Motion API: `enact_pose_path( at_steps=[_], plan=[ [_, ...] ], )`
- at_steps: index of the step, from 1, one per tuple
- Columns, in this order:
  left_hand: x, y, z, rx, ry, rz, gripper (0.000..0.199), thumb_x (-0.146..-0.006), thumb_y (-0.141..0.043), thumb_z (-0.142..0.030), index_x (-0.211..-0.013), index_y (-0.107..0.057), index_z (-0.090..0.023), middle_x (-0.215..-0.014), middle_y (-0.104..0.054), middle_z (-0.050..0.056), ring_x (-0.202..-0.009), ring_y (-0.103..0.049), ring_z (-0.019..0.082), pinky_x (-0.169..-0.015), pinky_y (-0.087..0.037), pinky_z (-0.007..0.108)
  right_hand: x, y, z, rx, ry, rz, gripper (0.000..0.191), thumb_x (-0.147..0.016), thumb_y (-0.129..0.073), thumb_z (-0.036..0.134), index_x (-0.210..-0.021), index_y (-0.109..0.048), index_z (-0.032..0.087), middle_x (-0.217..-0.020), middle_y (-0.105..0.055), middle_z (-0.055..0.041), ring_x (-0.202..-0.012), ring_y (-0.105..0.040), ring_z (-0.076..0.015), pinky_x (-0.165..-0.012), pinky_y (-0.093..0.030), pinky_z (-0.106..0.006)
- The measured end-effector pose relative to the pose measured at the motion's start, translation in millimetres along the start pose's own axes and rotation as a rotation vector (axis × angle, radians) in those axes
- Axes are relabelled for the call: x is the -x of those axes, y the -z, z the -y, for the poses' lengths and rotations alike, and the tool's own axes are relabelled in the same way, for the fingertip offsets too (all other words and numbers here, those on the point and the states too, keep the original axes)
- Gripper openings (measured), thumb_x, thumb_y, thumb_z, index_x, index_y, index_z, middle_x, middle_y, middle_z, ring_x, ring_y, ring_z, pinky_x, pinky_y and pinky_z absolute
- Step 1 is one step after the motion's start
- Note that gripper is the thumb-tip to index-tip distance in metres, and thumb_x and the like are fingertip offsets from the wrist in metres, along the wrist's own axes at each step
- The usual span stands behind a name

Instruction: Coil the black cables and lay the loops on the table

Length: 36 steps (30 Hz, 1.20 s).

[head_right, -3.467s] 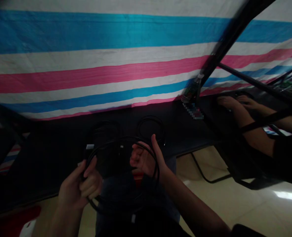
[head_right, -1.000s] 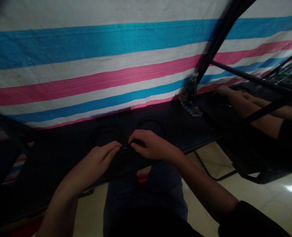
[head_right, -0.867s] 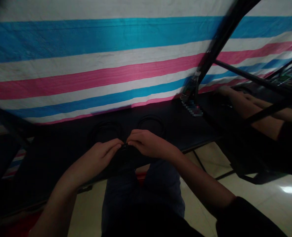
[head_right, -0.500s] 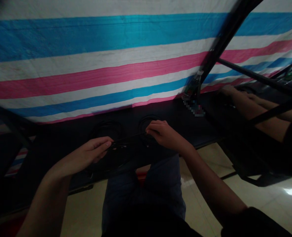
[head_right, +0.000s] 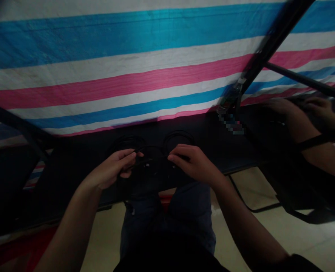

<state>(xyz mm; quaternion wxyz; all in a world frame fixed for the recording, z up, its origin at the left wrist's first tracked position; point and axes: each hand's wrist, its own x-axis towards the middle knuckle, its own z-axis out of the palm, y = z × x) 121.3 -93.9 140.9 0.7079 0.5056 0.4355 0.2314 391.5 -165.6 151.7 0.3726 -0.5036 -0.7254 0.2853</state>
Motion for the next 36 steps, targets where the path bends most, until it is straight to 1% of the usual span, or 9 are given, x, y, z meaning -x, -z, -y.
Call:
enact_pose_path(
  at_steps=[3, 7, 10, 16, 21, 24, 27, 33, 36],
  plan=[
    [0, 4.7, 5, 0.046, -0.013, -0.015, 0.029, -0.09, -0.066, -0.042, -0.098, -0.07, -0.014, -0.063, -0.032, -0.007, -0.053, -0.03, 0.008, -0.049, -0.031, 0.02, 14, 12, 4, -0.061, -0.109, 0.174, 0.041, -0.1, -0.056, 0.046, -0.072, -0.066, 0.018, -0.065, -0.057, 0.0001, -0.06, -0.051, -0.0119, -0.056, -0.037, -0.024],
    [8, 11.0, 5, -0.02, -0.112, -0.101, 0.026, -0.09, -0.066, -0.04, -0.089, -0.069, -0.014, -0.06, -0.038, -0.006, -0.055, -0.033, 0.008, -0.051, -0.029, 0.019, 39, 24, 1, -0.094, -0.27, 0.392, 0.05, -0.099, -0.054, 0.054, -0.066, -0.06, 0.016, -0.062, -0.051, 0.002, -0.058, -0.044, -0.01, -0.053, -0.033, -0.023],
    [20, 13.8, 3, 0.115, -0.098, -0.065, 0.03, -0.091, -0.066, -0.045, -0.082, -0.064, -0.016, -0.053, -0.028, -0.01, -0.047, -0.023, 0.007, -0.047, -0.028, 0.019, 56, 24, -4, -0.116, -0.382, 0.561, 0.051, -0.096, -0.057, 0.056, -0.065, -0.056, 0.016, -0.062, -0.044, 0.0043, -0.056, -0.037, -0.0085, -0.05, -0.028, -0.022],
    [37, 8.3, 0, 0.246, -0.122, -0.134, 0.042, -0.091, -0.065, -0.051, -0.067, -0.058, -0.017, -0.05, -0.02, -0.01, -0.043, -0.016, 0.006, -0.041, -0.019, 0.018, 74, -13, -8, -0.164, -0.579, 0.862, 0.041, -0.094, -0.059, 0.047, -0.07, -0.067, 0.014, -0.061, -0.055, 0.0016, -0.054, -0.045, -0.009, -0.051, -0.033, -0.022],
    [41, 5.9, -2, 0.262, -0.172, -0.199, 0.041, -0.09, -0.067, -0.049, -0.067, -0.059, -0.017, -0.051, -0.02, -0.01, -0.043, -0.015, 0.005, -0.041, -0.016, 0.017, 91, -55, -28, -0.087, -0.649, 0.976, 0.04, -0.096, -0.055, 0.043, -0.075, -0.074, 0.014, -0.06, -0.058, -0.0002, -0.054, -0.052, -0.0116, -0.051, -0.035, -0.024],
    [46, 4.1, -5, 0.262, -0.166, -0.176, 0.043, -0.087, -0.07, -0.052, -0.065, -0.058, -0.017, -0.05, -0.018, -0.011, -0.042, -0.013, 0.004, -0.042, -0.014, 0.018, 97, -74, -37, -0.075, -0.602, 0.909, 0.033, -0.093, -0.056, 0.031, -0.068, -0.069, 0.015, -0.062, -0.059, -0.0005, -0.057, -0.052, -0.0122, -0.054, -0.034, -0.026],
    [54, -0.9, -4, 0.207, -0.16, -0.156, 0.048, -0.083, -0.071, -0.057, -0.062, -0.056, -0.018, -0.05, -0.019, -0.01, -0.042, -0.014, 0.005, -0.043, -0.013, 0.019, 95, -88, -33, -0.168, -0.562, 0.667, 0.029, -0.096, -0.051, 0.026, -0.072, -0.064, 0.016, -0.069, -0.059, -0.0002, -0.062, -0.052, -0.012, -0.058, -0.037, -0.025],
    [71, -21.6, 18, -0.003, -0.161, -0.096, 0.06, -0.082, -0.064, -0.072, -0.055, -0.05, -0.019, -0.049, -0.03, -0.006, -0.045, -0.024, 0.008, -0.044, -0.018, 0.023, 78, -119, -4, -0.959, -0.768, 0.296, 0.039, -0.091, -0.061, 0.057, -0.081, -0.053, 0.02, -0.054, -0.03, 0.0117, -0.044, -0.021, -0.0061, -0.041, -0.021, -0.019],
    [82, -36.3, 35, -0.17, -0.232, -0.098, 0.063, -0.089, -0.054, -0.071, -0.052, -0.051, -0.02, -0.05, -0.041, -0.002, -0.049, -0.035, 0.012, -0.049, -0.03, 0.026, 61, -128, 10, -1.217, -0.748, 0.081, 0.044, -0.081, -0.074, 0.06, -0.084, -0.054, 0.02, -0.055, -0.036, 0.0117, -0.043, -0.023, -0.0046, -0.038, -0.018, -0.017]
  ],
)
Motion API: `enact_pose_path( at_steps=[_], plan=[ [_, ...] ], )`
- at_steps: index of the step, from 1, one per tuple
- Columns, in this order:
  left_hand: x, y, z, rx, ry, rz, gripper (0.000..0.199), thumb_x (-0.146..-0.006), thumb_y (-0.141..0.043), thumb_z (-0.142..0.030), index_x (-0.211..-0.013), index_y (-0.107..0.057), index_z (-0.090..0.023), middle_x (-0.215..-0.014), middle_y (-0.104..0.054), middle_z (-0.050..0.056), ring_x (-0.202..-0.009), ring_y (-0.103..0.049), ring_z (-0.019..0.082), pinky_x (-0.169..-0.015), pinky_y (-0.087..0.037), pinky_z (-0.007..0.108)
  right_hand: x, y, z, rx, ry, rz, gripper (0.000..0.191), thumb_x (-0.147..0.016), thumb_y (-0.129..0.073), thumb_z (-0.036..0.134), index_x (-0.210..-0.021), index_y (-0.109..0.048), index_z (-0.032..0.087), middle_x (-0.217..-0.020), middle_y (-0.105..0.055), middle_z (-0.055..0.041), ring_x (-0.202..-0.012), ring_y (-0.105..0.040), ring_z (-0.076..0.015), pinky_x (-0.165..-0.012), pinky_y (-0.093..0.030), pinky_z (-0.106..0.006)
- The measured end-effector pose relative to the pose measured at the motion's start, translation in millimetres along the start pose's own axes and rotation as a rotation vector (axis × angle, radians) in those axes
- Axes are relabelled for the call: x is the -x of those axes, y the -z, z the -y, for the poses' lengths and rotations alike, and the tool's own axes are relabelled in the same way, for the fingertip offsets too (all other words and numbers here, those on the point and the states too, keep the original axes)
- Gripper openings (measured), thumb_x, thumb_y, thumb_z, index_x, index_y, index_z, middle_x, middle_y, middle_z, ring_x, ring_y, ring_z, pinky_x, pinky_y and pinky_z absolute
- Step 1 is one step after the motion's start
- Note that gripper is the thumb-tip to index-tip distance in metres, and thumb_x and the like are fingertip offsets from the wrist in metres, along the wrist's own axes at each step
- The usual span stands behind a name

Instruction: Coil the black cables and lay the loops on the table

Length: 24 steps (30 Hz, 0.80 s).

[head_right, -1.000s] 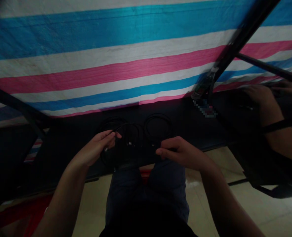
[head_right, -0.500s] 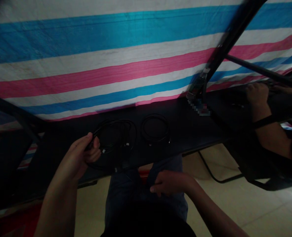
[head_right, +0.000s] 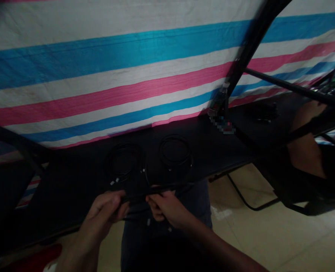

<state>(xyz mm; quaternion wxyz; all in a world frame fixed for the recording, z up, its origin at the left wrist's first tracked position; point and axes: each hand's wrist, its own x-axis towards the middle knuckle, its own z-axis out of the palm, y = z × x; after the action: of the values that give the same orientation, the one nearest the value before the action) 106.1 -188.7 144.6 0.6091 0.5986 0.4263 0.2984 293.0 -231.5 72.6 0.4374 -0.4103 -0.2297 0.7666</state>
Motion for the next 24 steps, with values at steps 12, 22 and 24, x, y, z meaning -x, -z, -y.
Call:
enact_pose_path(
  at_steps=[12, 22, 24],
  plan=[
    [7, -4.8, 35, -0.122, 0.053, -0.028, 0.074, -0.091, -0.044, -0.075, -0.043, -0.042, -0.02, -0.045, -0.034, -0.002, -0.048, -0.036, 0.012, -0.054, -0.032, 0.027, -35, -16, 53, -0.208, 0.551, -0.24, 0.036, -0.087, -0.069, 0.053, -0.089, -0.066, 0.017, -0.059, -0.041, 0.0082, -0.045, -0.029, -0.0057, -0.044, -0.026, -0.021],
    [-17, -42.5, 29, 0.058, 0.126, -0.022, 0.04, -0.085, -0.067, -0.058, -0.103, -0.062, -0.023, -0.073, -0.052, -0.002, -0.066, -0.049, 0.016, -0.063, -0.041, 0.026, -26, -23, 40, 0.103, 0.635, -0.015, 0.031, -0.096, -0.06, 0.052, -0.096, -0.067, 0.021, -0.081, -0.064, -0.0029, -0.075, -0.059, -0.0171, -0.073, -0.05, -0.031],
    [-20, -42.2, 29, -0.003, 0.065, 0.03, 0.036, -0.09, -0.062, -0.056, -0.085, -0.06, -0.02, -0.07, -0.049, -0.002, -0.065, -0.046, 0.015, -0.062, -0.037, 0.025, -24, -21, 42, 0.23, 0.662, -0.063, 0.032, -0.098, -0.057, 0.053, -0.1, -0.068, 0.023, -0.091, -0.067, -0.0043, -0.085, -0.061, -0.0183, -0.079, -0.051, -0.032]
  ],
)
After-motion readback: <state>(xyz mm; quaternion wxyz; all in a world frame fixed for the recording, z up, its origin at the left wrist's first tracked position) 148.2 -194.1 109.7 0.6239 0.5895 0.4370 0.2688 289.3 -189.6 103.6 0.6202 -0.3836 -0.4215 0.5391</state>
